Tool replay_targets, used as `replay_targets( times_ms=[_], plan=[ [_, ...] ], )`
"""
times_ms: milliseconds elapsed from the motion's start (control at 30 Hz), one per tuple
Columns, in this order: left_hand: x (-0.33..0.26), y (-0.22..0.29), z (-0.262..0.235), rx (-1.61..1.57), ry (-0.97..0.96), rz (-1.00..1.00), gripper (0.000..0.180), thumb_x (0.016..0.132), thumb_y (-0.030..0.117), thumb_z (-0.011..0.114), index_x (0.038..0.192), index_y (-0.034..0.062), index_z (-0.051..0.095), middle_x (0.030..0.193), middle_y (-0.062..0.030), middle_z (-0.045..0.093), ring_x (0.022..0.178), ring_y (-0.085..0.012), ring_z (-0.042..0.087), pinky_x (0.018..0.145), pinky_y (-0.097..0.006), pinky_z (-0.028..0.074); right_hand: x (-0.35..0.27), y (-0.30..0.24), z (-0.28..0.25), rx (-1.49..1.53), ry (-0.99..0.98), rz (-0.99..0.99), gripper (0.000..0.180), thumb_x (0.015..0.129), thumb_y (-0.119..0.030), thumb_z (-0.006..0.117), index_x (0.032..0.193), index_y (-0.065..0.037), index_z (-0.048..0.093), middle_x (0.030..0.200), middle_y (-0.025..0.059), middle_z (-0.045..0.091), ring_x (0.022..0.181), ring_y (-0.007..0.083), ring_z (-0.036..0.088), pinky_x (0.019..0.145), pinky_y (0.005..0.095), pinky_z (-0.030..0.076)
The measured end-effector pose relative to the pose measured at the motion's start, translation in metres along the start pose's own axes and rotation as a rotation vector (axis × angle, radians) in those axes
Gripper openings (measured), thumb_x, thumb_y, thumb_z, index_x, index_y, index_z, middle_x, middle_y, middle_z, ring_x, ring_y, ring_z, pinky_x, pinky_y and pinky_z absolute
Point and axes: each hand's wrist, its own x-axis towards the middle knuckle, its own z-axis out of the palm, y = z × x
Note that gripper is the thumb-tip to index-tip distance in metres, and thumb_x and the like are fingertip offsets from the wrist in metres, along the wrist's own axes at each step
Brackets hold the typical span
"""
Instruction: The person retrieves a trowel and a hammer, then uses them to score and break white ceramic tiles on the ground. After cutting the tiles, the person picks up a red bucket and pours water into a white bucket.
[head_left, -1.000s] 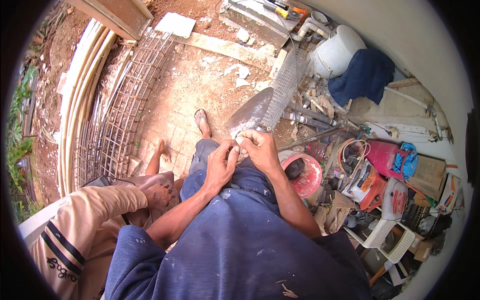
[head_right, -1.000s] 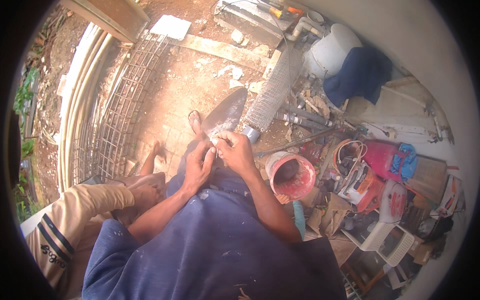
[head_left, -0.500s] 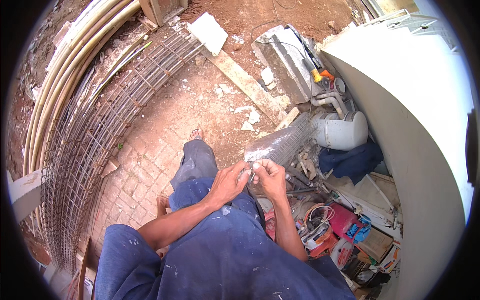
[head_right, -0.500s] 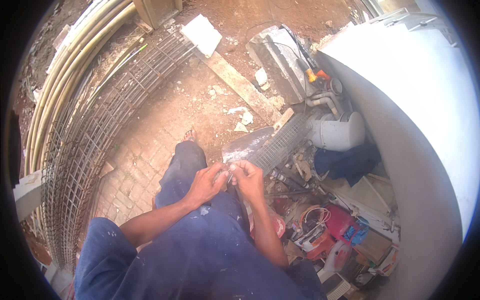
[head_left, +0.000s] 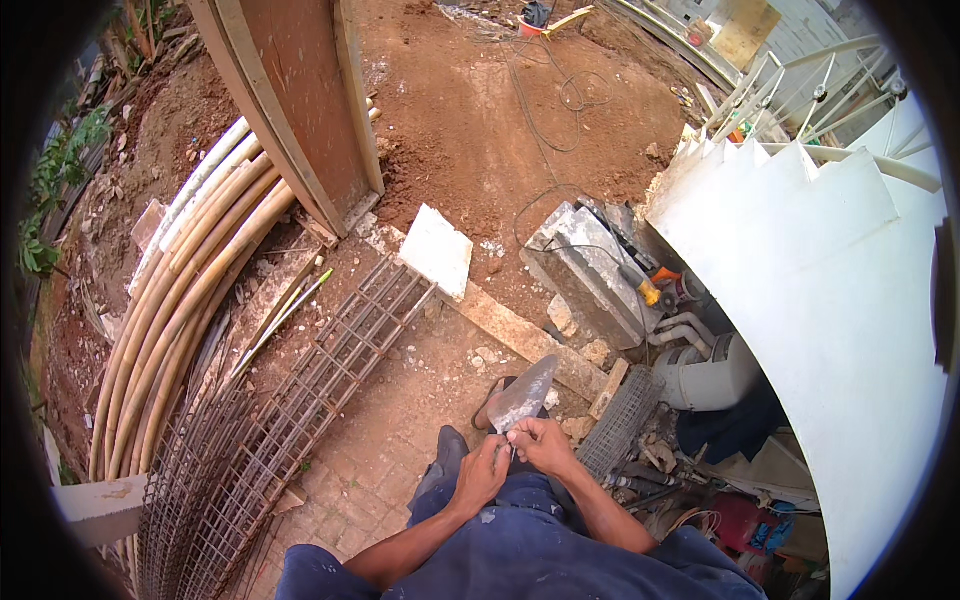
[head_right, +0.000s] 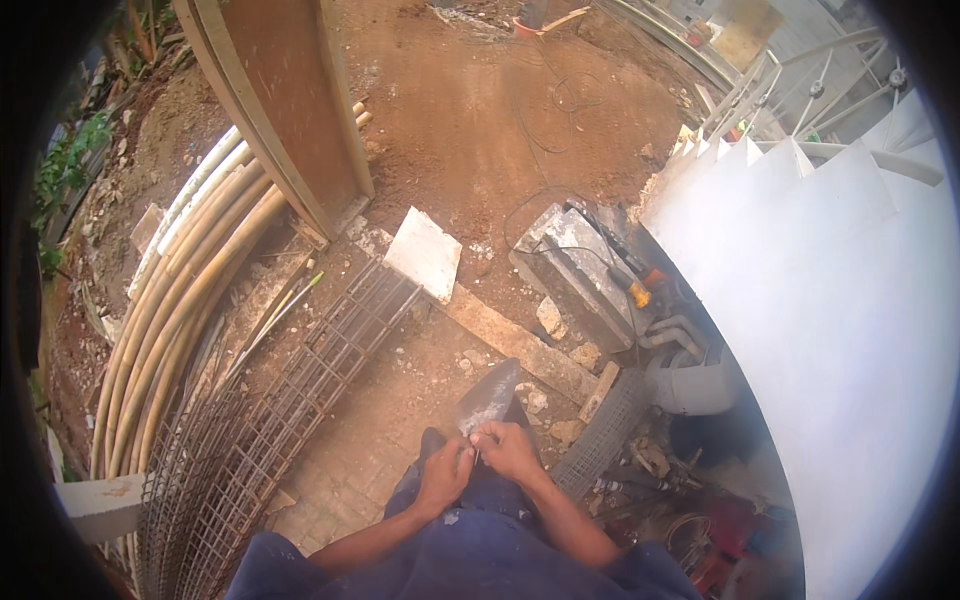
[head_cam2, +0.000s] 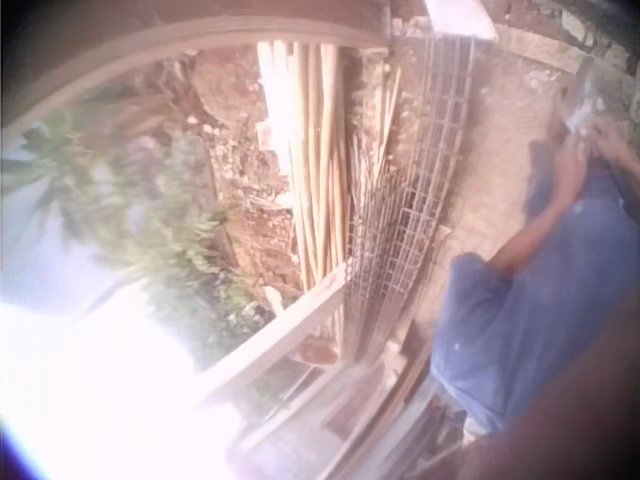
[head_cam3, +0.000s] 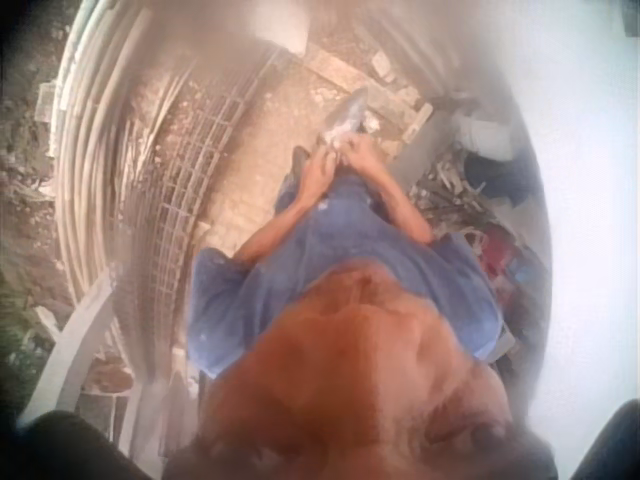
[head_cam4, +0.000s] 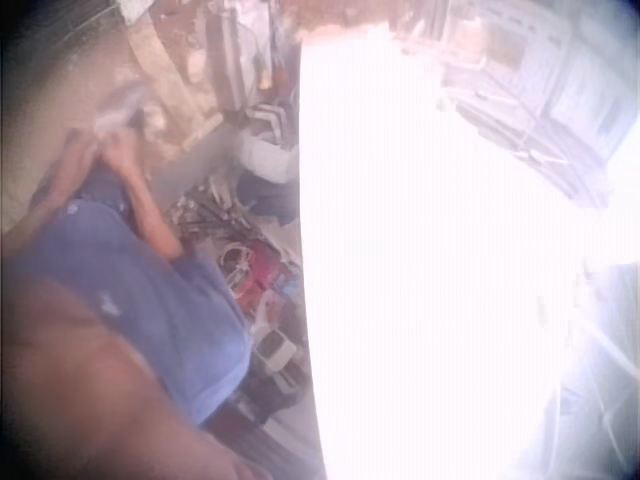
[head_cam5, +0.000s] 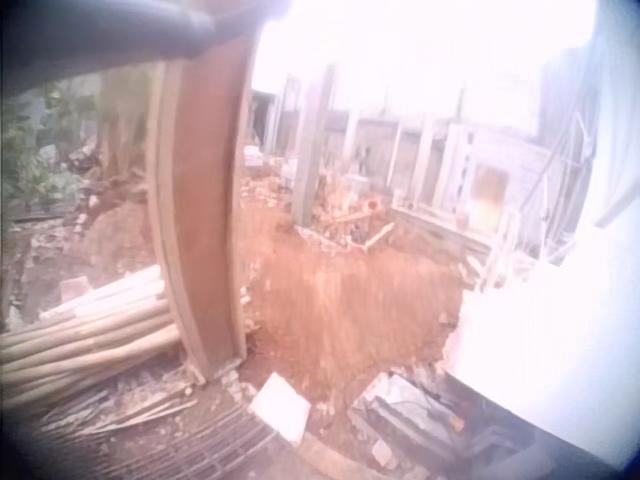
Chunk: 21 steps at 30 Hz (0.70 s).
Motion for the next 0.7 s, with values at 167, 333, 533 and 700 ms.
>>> replay_targets(
  times_ms=[167,333,533,700],
  plan=[
    [0.086,0.002,-0.006,-0.018,0.089,-0.033,0.016,0.094,0.016,0.053,0.103,0.0038,0.055,0.083,-0.0257,0.063,0.078,-0.0441,0.063,0.065,-0.048,0.048,0.089,-0.039,-0.02,-0.033,-0.063,-0.046,0.021,0.088,-0.021,0.065,0.088,0.0,0.068,0.071,0.0063,0.065,0.063,0.0121,0.06,0.058,0.0302,0.047],
    [0.21,0.022,0.003,0.064,0.099,-0.163,0.016,0.095,0.018,0.051,0.104,0.0047,0.054,0.08,-0.0265,0.062,0.075,-0.0443,0.063,0.063,-0.049,0.047,0.199,-0.079,-0.081,0.035,-0.147,-0.109,0.018,0.092,-0.016,0.064,0.088,0.001,0.067,0.07,0.0028,0.063,0.059,0.0081,0.056,0.054,0.0244,0.047],
    [0.352,0.142,-0.002,0.104,0.025,-0.174,0.019,0.095,0.018,0.05,0.107,0.0048,0.052,0.086,-0.0272,0.063,0.084,-0.0475,0.061,0.068,-0.051,0.047,0.275,-0.187,-0.202,-0.02,-0.144,-0.125,0.018,0.089,-0.018,0.066,0.088,0.0,0.068,0.069,0.0039,0.063,0.059,0.0091,0.056,0.055,0.0259,0.047],
    [0.447,0.201,-0.001,0.107,-0.003,0.023,0.019,0.095,0.018,0.052,0.103,0.001,0.051,0.079,-0.0237,0.063,0.076,-0.0434,0.063,0.065,-0.048,0.047,0.318,-0.251,-0.274,0.155,-0.093,-0.097,0.021,0.089,-0.021,0.065,0.091,0.0,0.067,0.068,0.0054,0.064,0.058,0.0106,0.058,0.054,0.0275,0.046]
  ],
)
